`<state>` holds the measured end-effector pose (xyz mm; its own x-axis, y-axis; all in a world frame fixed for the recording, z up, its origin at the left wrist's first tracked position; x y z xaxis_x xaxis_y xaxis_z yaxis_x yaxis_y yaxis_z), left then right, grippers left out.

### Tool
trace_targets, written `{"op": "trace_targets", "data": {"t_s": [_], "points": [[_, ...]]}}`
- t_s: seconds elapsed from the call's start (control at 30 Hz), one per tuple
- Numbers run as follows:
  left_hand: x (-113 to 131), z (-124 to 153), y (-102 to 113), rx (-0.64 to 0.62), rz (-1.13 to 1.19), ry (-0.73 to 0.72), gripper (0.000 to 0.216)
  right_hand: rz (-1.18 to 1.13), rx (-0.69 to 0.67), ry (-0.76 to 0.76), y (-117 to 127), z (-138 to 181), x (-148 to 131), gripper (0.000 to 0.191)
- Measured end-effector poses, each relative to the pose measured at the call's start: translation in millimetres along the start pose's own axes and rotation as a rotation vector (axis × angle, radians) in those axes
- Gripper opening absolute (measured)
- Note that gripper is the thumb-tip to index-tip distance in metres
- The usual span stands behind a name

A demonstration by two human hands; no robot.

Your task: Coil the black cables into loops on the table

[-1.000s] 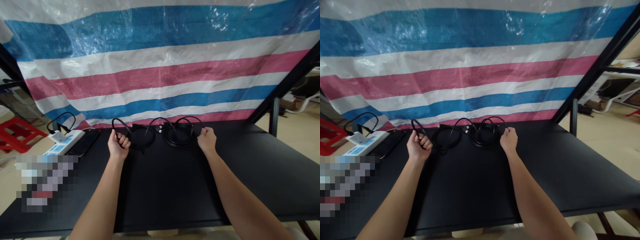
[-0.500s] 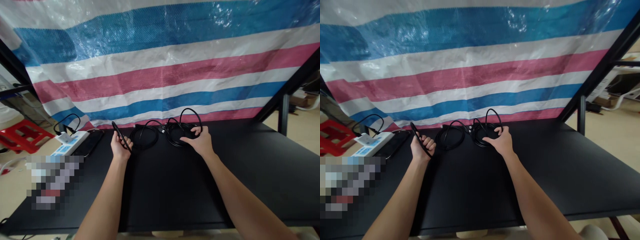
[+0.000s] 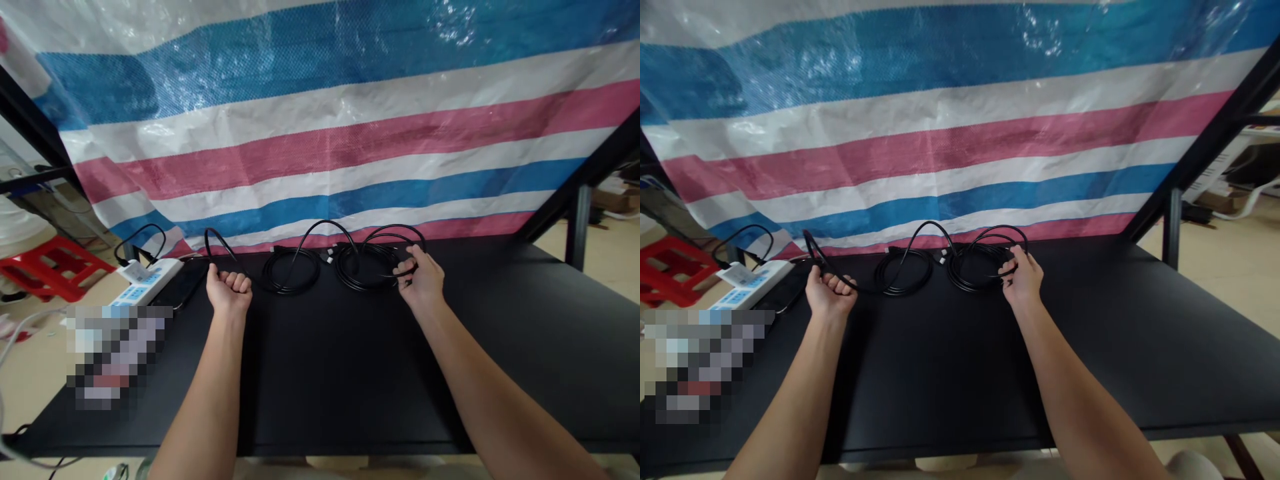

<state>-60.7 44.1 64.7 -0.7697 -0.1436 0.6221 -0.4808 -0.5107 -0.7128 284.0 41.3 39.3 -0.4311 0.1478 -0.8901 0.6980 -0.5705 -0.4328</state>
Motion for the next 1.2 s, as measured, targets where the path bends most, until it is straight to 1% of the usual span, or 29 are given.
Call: {"op": "trace_targets", "data": {"t_s": [0.07,0.13,0.2,0.27,0.37,0.47,0.57,0.63,0.67,0.73,0.77,0.83,0.87,0.97,1.03,1.1,1.2], "points": [[1.4,0.2,-1.2,-0.036,0.008,-0.007,0.049,-0.057,-0.095,-0.04,-1.7,-1.0,0.4,0.038],[0.2,1.2,-2.4,-0.05,0.015,0.017,0.049,-0.107,-0.167,-0.033,-2.6,-2.7,0.9,0.041],[-2.9,3.6,-4.6,-0.054,0.015,0.06,0.049,-0.134,-0.208,-0.014,-3.7,-3.7,3.1,0.042],[-7.3,7.3,-8.0,-0.059,0.003,0.094,0.05,-0.102,-0.238,0.024,-6.9,-2.3,6.5,0.041],[-19.1,15.4,-14.3,-0.063,-0.043,0.132,0.051,0.064,-0.267,0.175,-15.4,6.5,10.2,0.043],[-38.0,25.7,-21.3,-0.102,-0.122,0.185,0.051,0.349,-0.26,0.39,-26.8,23.6,12.8,0.044],[-54.2,33.9,-27.0,-0.176,-0.181,0.182,0.053,0.661,-0.185,0.572,-36.1,41.3,13.5,0.043],[-61.2,35.8,-28.0,-0.212,-0.225,0.164,0.054,0.765,-0.116,0.639,-38.7,48.1,11.3,0.038],[-62.9,35.4,-27.7,-0.223,-0.252,0.137,0.054,0.769,-0.086,0.649,-38.7,49.3,9.6,0.036],[-63.3,33.2,-26.2,-0.232,-0.321,0.049,0.052,0.688,-0.067,0.613,-37.5,47.5,7.1,0.038],[-63.2,32.0,-25.1,-0.227,-0.357,-0.001,0.05,0.61,-0.08,0.565,-36.9,45.2,7.1,0.04],[-65.3,31.1,-22.7,-0.21,-0.411,-0.069,0.045,0.412,-0.153,0.419,-37.8,40.1,10.6,0.048],[-68.5,31.7,-21.5,-0.199,-0.425,-0.075,0.043,0.308,-0.214,0.333,-40.0,38.6,13.8,0.052],[-83.7,38.0,-19.6,-0.178,-0.404,-0.002,0.042,0.067,-0.442,0.1,-51.4,41.7,23.9,0.063],[-93.1,44.5,-20.1,-0.171,-0.352,0.064,0.045,-0.017,-0.584,0.0,-58.6,48.2,28.2,0.067],[-97.4,50.1,-21.0,-0.153,-0.289,0.104,0.046,-0.078,-0.674,-0.045,-62.8,54.9,30.4,0.068],[-94.8,53.5,-21.1,-0.1,-0.187,0.118,0.042,-0.118,-0.713,-0.056,-65.3,63.3,33.9,0.065]]}}
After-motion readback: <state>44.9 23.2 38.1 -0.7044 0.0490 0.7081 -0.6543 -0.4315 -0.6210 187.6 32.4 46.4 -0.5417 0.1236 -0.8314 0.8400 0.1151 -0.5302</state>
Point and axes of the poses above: each hand's wrist, its own z-axis away from the middle knuckle, its own y-axis out of the back of the hand, x = y × z, the point moved 5 cm from there along -z, towards the middle knuckle, and after that the axes turned 3 degrees about z, right-handed, at the moved point
